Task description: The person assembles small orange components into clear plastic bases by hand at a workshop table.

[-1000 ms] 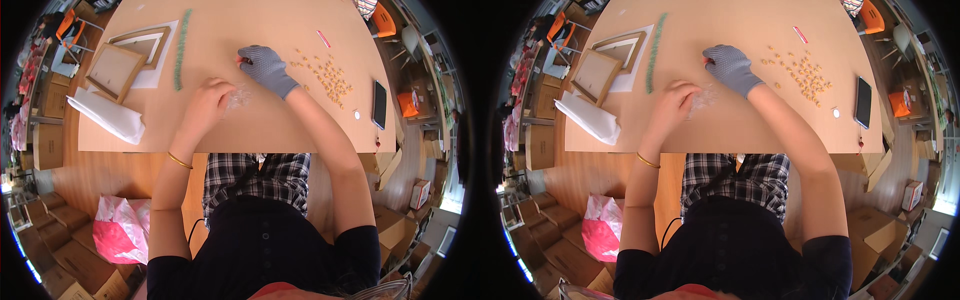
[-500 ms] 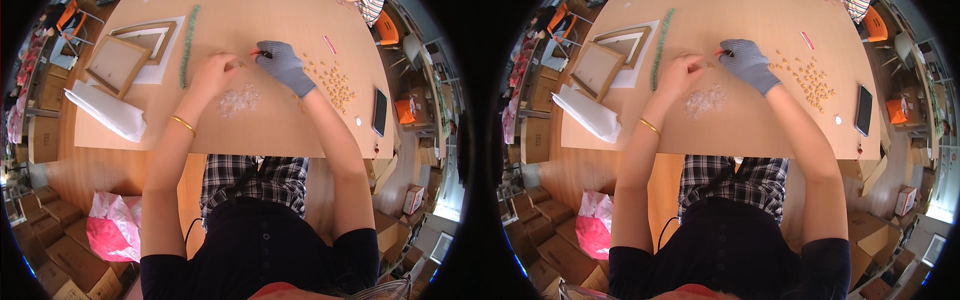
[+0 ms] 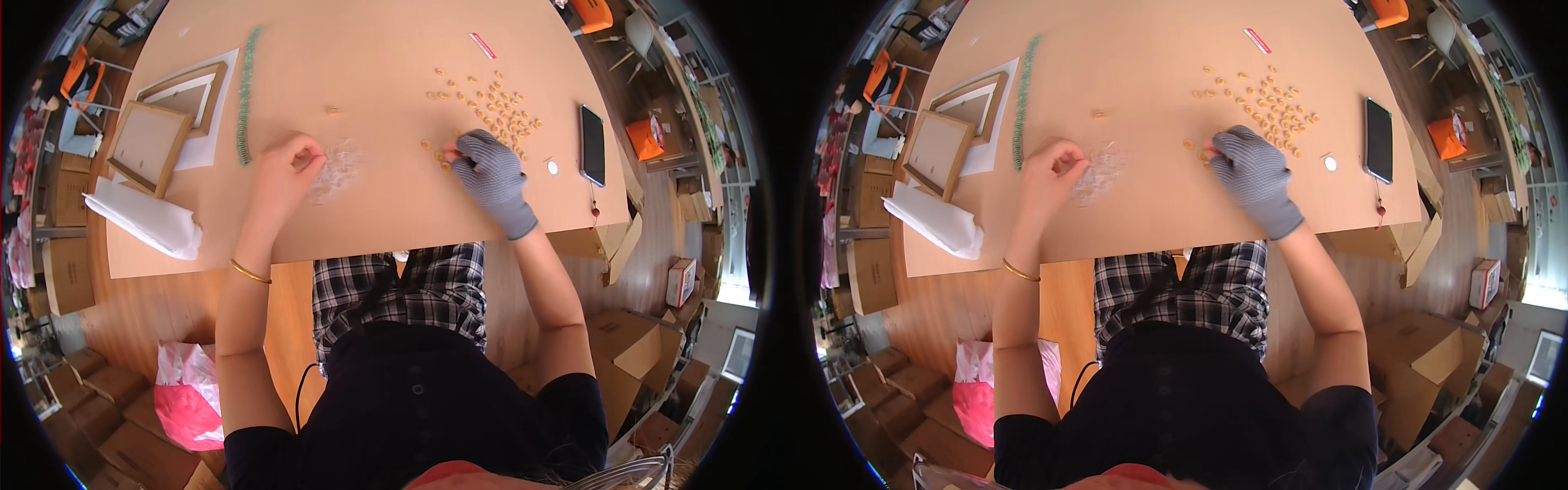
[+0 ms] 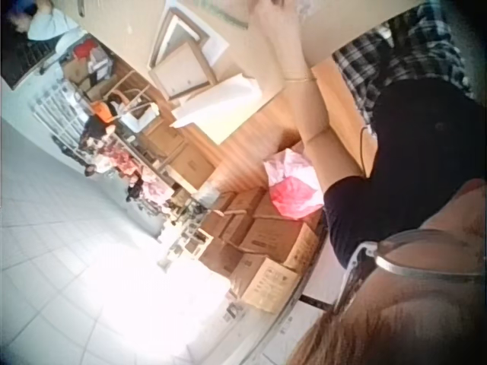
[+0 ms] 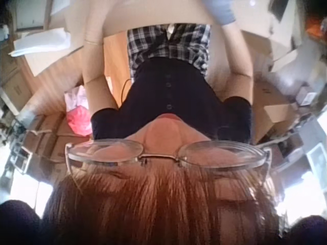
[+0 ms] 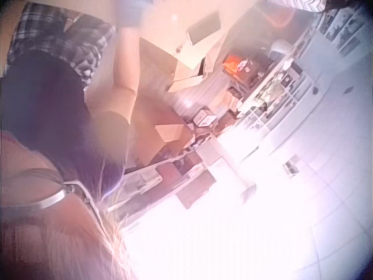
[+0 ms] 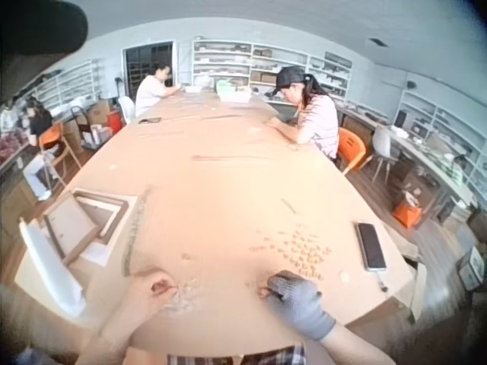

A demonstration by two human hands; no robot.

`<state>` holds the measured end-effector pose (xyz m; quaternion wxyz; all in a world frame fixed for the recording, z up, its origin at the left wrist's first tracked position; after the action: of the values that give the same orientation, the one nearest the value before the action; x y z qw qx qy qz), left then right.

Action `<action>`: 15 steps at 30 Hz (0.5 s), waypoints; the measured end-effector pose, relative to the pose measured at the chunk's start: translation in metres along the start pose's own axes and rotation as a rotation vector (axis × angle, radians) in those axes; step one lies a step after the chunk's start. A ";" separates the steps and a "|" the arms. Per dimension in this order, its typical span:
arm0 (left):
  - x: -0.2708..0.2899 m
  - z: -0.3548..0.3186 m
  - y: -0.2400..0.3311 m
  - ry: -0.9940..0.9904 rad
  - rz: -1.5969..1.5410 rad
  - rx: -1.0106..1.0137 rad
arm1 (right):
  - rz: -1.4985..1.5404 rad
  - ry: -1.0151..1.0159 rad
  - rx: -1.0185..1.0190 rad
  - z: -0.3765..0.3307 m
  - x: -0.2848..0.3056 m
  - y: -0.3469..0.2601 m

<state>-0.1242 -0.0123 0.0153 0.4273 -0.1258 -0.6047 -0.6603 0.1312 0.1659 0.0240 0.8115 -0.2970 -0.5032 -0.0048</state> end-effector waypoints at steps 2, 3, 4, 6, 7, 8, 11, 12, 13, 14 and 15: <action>-0.002 0.002 0.013 0.044 -0.016 0.030 | -0.036 0.079 0.041 0.003 -0.008 -0.006; 0.000 0.003 0.019 0.102 -0.041 0.067 | -0.051 0.063 0.019 0.009 -0.012 -0.008; -0.002 0.002 0.027 0.102 -0.036 0.062 | -0.049 0.070 0.020 0.012 -0.015 -0.006; -0.008 -0.003 0.044 0.082 -0.085 0.060 | -0.227 -0.005 0.057 0.018 -0.023 -0.005; -0.011 -0.006 0.050 0.086 -0.078 0.058 | -0.224 0.000 0.063 0.019 -0.024 -0.007; -0.017 -0.009 0.054 0.080 -0.144 0.037 | -0.226 0.046 0.099 0.019 -0.023 -0.010; -0.044 -0.022 0.062 0.084 -0.366 0.076 | -0.022 0.105 0.115 0.009 -0.019 -0.029; -0.052 -0.026 0.065 0.092 -0.524 0.137 | 0.185 0.116 0.091 0.003 -0.015 -0.038; -0.056 -0.028 0.071 0.094 -0.521 0.141 | 0.299 0.034 -0.009 -0.002 -0.009 -0.051; -0.061 -0.029 0.076 0.055 -0.737 0.189 | 0.304 0.031 -0.009 -0.007 -0.010 -0.058; -0.066 -0.029 0.080 0.010 -0.954 0.231 | 0.418 0.053 -0.050 -0.012 -0.010 -0.063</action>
<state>-0.0165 -0.0041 0.0189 0.0913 0.2166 -0.6619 -0.7117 0.1167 0.1059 0.0422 0.8004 -0.4145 -0.4086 0.1435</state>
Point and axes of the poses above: each hand's wrist, its own z-axis towards the middle knuckle, its own x-axis out of the back of the hand, y = z × x, the point moved 2 cm from there along z, towards the middle knuckle, and after that the axes turned 7 degrees about -y, right-handed, at the moved point
